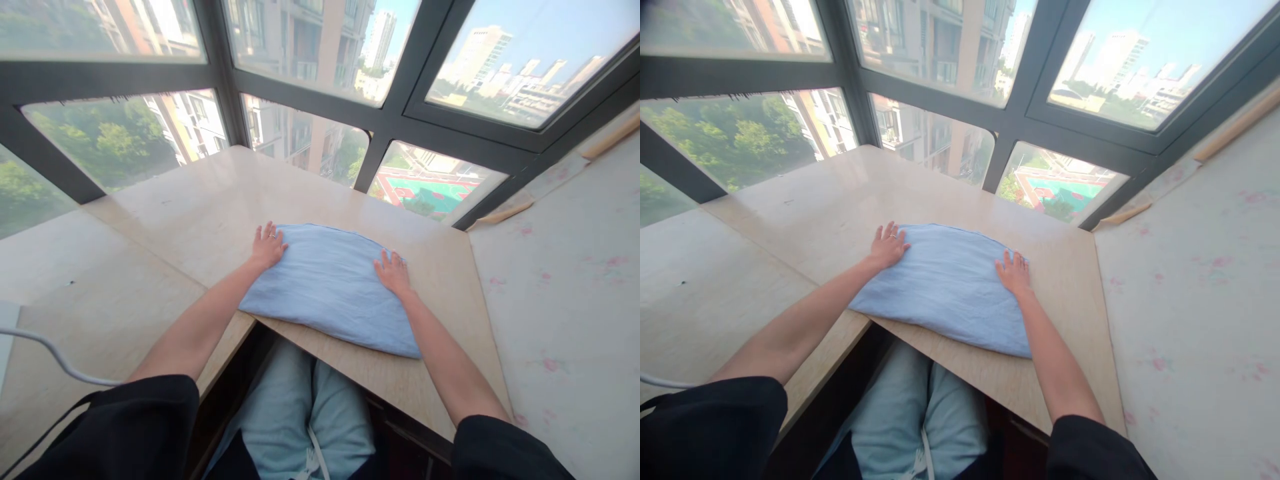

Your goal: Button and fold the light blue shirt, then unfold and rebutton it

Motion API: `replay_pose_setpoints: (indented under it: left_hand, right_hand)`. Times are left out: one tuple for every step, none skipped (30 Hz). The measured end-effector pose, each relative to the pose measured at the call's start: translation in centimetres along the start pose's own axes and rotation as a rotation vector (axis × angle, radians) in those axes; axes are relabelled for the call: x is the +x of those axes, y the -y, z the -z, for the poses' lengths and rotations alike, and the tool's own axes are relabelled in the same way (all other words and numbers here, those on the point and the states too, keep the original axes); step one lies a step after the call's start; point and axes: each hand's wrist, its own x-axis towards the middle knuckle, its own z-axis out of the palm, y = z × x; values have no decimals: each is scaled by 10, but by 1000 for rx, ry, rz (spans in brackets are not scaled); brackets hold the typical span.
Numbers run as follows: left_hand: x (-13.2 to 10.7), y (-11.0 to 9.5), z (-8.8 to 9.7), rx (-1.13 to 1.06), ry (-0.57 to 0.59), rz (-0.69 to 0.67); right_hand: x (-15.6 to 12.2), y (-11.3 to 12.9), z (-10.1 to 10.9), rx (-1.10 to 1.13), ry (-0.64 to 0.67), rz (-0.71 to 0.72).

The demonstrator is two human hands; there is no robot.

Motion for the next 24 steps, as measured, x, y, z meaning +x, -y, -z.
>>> replay_pose_setpoints:
  left_hand:
    - [-5,-10,2,-14,-10,48]
    - [-12,-22,5,-40,-18,98]
    - [-20,-36,7,-84,-6,144]
    - [-29,-51,9,-134,-11,159]
    - [-40,-67,11,-174,-29,133]
    - [-50,-82,13,-206,-52,81]
    - [-61,-97,14,-232,-80,30]
    - [-72,-110,15,-256,-107,-22]
    - [-83,-120,15,-278,-129,-75]
    - [-93,-126,14,-296,-144,-123]
    - [-102,-129,12,-307,-147,-160]
    - [-111,-128,10,-308,-139,-185]
    - [-119,-124,7,-299,-125,-199]
    - [-127,-117,3,-279,-110,-203]
    - [-134,-108,-1,-253,-96,-203]
    - [-140,-98,-5,-225,-89,-209]
    - [-145,-87,-8,-198,-93,-211]
    - [-149,-77,-11,-177,-95,-207]
    - [-152,-67,-14,-160,-97,-194]
    - [-155,-59,-15,-147,-99,-176]
    - [-157,-51,-16,-138,-99,-157]
    - [-159,-44,-16,-131,-101,-138]
    - [-160,-38,-16,-124,-105,-121]
    - [-161,-33,-16,-117,-110,-104]
  right_hand:
    - [-2,6,3,4,-6,-35]
    - [-5,14,7,9,-22,-81]
    - [-9,25,12,17,-49,-128]
    - [-16,38,16,27,-85,-168]
    - [-25,54,20,42,-137,-163]
    - [-36,71,23,62,-186,-109]
    - [-50,89,25,87,-229,-13]
    - [-64,107,27,116,-255,85]
    - [-80,123,27,148,-258,161]
    - [-95,137,27,173,-237,228]
    - [-110,148,25,197,-210,270]
    - [-123,155,23,220,-189,280]
    - [-134,158,21,226,-165,301]
    - [-143,159,19,220,-142,329]
    - [-151,156,17,203,-120,360]
    - [-156,150,15,178,-101,394]
    - [-161,142,14,151,-85,422]
    - [-164,133,12,125,-74,436]
    - [-166,123,11,102,-68,438]
    - [-168,112,10,82,-65,429]
    - [-169,101,9,64,-64,415]
    - [-170,88,8,46,-65,402]
    - [-171,76,6,31,-67,384]
    - [-172,63,4,16,-69,361]
